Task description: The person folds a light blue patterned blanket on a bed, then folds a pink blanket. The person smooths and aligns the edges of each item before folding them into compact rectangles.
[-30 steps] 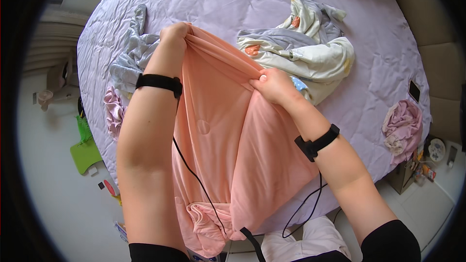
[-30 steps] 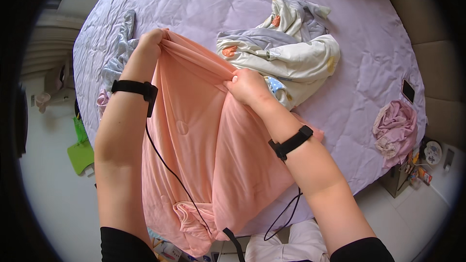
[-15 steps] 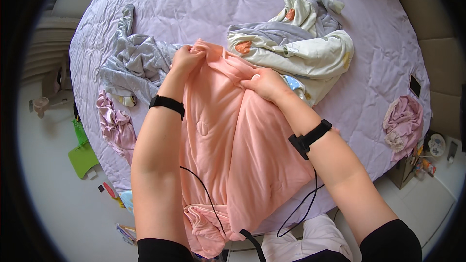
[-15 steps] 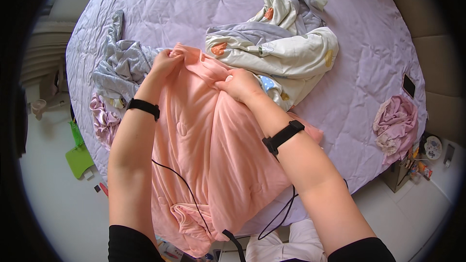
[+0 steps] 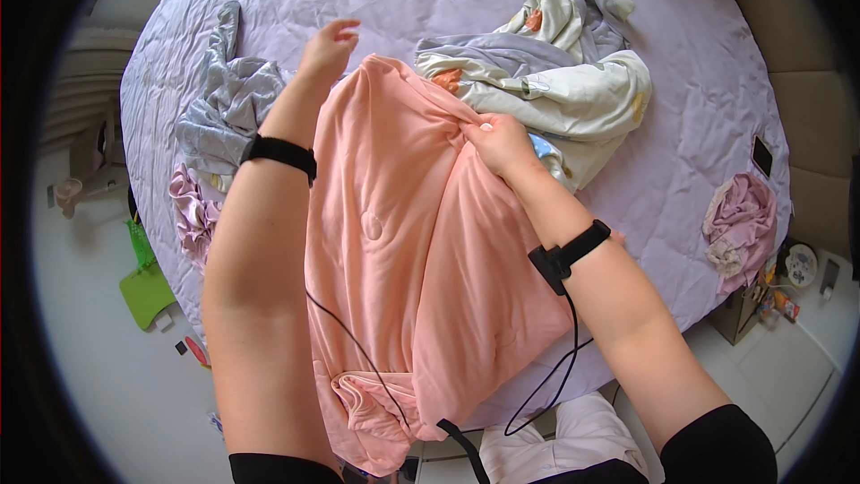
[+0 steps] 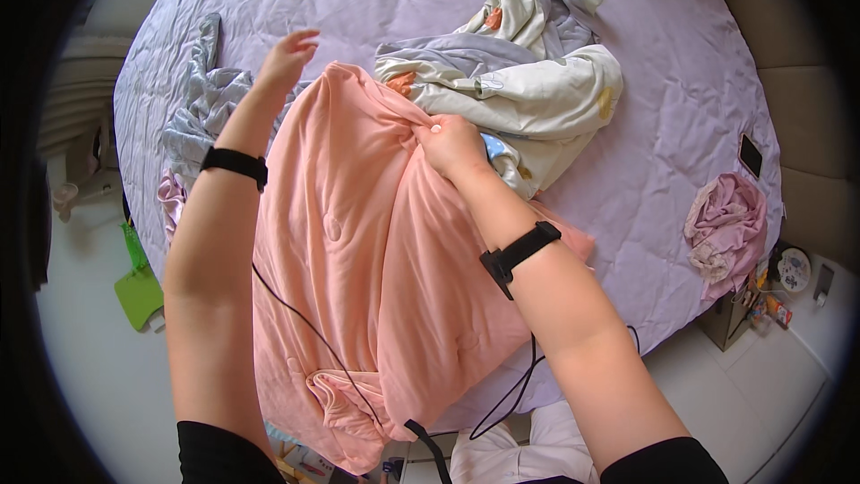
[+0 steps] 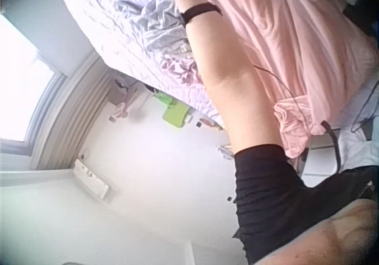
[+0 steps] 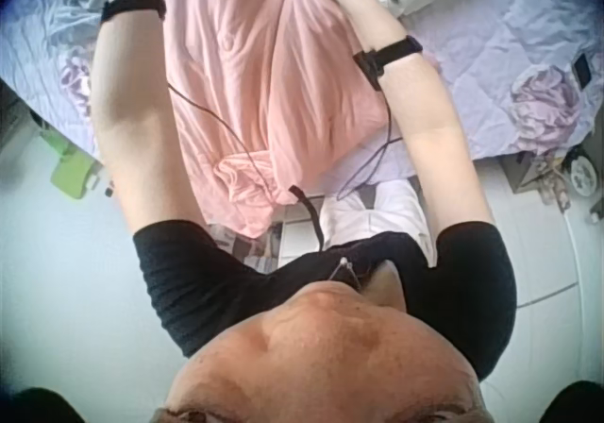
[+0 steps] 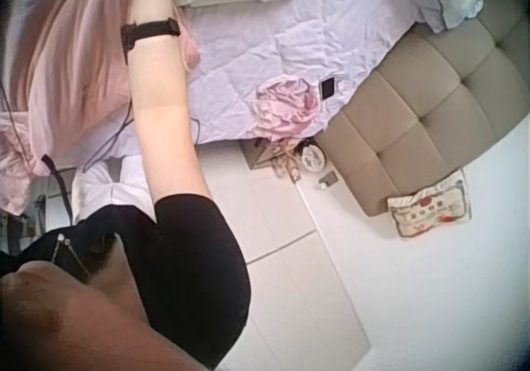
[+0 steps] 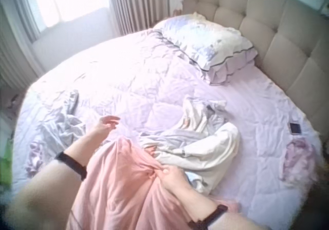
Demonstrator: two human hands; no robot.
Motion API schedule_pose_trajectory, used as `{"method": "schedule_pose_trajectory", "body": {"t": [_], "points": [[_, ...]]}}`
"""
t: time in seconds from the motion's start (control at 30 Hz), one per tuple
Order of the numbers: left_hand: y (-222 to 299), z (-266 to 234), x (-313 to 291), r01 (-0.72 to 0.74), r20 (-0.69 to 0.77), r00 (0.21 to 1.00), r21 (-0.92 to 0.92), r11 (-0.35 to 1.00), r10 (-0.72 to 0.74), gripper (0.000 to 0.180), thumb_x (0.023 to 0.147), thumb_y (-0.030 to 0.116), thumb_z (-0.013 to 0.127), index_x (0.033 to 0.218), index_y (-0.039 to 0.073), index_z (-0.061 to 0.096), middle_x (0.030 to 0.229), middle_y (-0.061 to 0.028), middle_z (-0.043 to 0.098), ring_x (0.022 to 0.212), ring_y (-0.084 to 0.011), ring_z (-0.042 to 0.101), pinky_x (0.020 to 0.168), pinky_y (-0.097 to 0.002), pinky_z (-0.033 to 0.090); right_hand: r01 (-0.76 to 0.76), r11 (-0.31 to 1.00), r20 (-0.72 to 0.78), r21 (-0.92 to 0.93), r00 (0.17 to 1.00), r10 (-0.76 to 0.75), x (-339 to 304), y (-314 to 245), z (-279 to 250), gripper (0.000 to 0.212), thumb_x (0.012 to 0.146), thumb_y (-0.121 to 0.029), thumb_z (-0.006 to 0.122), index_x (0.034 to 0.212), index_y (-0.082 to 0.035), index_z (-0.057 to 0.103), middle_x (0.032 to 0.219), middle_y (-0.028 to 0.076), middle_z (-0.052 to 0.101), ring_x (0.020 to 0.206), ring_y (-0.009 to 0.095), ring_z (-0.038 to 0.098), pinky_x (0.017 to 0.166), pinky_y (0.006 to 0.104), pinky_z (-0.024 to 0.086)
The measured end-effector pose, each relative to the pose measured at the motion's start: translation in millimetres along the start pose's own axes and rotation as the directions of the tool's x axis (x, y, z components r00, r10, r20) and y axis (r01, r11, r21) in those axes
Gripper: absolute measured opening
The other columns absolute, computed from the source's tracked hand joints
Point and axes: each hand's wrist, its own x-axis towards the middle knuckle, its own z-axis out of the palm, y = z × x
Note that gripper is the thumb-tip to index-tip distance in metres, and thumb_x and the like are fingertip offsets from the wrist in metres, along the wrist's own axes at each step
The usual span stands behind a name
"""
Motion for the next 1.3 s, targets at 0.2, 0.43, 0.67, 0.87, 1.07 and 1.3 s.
{"method": "schedule_pose_trajectory", "body": {"t": [0.2, 0.43, 0.67, 0.87, 1.07, 1.3], "points": [[-24, 36, -23, 0.092, 0.048, 0.992, 0.361, 0.928, -0.117, 0.049, 0.085, 0.041, 0.073, 0.113, 0.001, 0.068, 0.101, -0.0132, 0.072, 0.096, -0.0260, 0.069, 0.083, -0.0336, 0.052, -0.027, 0.998, 0.039, 0.065, 0.999, 0.025, 19, 24, 4, 0.031, 0.084, -0.029, 0.067, 0.097, -0.002, 0.073, 0.087, 0.016, 0.072, 0.080, 0.027, 0.069, 0.078, 0.0365, 0.052], [-2, 36, -5, 0.053, -0.263, 0.954, -0.326, 0.944, -0.144, 0.033, 0.089, 0.030, 0.073, 0.105, 0.001, 0.072, 0.090, -0.0016, 0.072, 0.079, -0.0128, 0.065, 0.073, -0.0274, 0.051, -0.072, 0.924, 0.210, 0.377, 0.978, -0.009, 24, 27, 3, 0.035, 0.090, -0.028, 0.073, 0.102, 0.004, 0.071, 0.091, 0.004, 0.071, 0.080, 0.009, 0.059, 0.076, 0.0240, 0.048], [22, 88, -141, -0.467, -0.210, 0.808, 0.344, 0.815, 0.551, 0.048, 0.091, 0.016, 0.062, 0.136, 0.006, 0.053, 0.132, -0.0185, 0.056, 0.124, -0.0374, 0.049, 0.106, -0.0462, 0.037, -0.030, 0.948, 0.188, 0.318, 0.982, -0.032, -15, 0, -12, 0.040, 0.083, -0.034, 0.079, 0.095, 0.002, 0.069, 0.073, -0.002, 0.062, 0.066, 0.006, 0.050, 0.063, 0.0250, 0.044], [74, 147, -289, -0.348, 0.001, 0.934, 0.225, 0.910, 0.356, 0.059, 0.090, 0.016, 0.063, 0.145, 0.005, 0.044, 0.148, -0.0192, 0.042, 0.139, -0.0398, 0.035, 0.114, -0.0486, 0.029, 0.013, 0.985, 0.367, 0.173, 0.927, -0.077, -122, -1, -105, 0.038, 0.076, -0.026, 0.082, 0.103, -0.003, 0.067, 0.100, 0.003, 0.066, 0.091, 0.010, 0.059, 0.081, 0.0247, 0.048], [115, 182, -372, -0.281, 0.167, 0.955, 0.239, 0.929, 0.246, 0.073, 0.084, 0.023, 0.070, 0.150, 0.016, 0.038, 0.155, -0.0159, 0.032, 0.142, -0.0412, 0.029, 0.114, -0.0496, 0.029, -0.069, 0.997, 0.556, 0.023, 0.830, 0.044, -250, 6, -219, 0.022, 0.076, -0.016, 0.078, 0.094, -0.006, 0.069, 0.090, 0.001, 0.067, 0.086, 0.010, 0.060, 0.080, 0.0254, 0.048], [141, 238, -412, -0.439, 0.450, 0.840, 0.239, 0.866, 0.302, 0.081, 0.079, 0.020, 0.074, 0.151, 0.018, 0.036, 0.156, -0.0148, 0.031, 0.141, -0.0404, 0.032, 0.110, -0.0477, 0.035, -0.015, 0.948, 0.697, -0.317, 0.674, 0.244, -325, 51, -316, 0.023, 0.081, -0.026, 0.077, 0.093, -0.008, 0.070, 0.087, 0.004, 0.070, 0.084, 0.015, 0.062, 0.076, 0.0288, 0.048]]}}
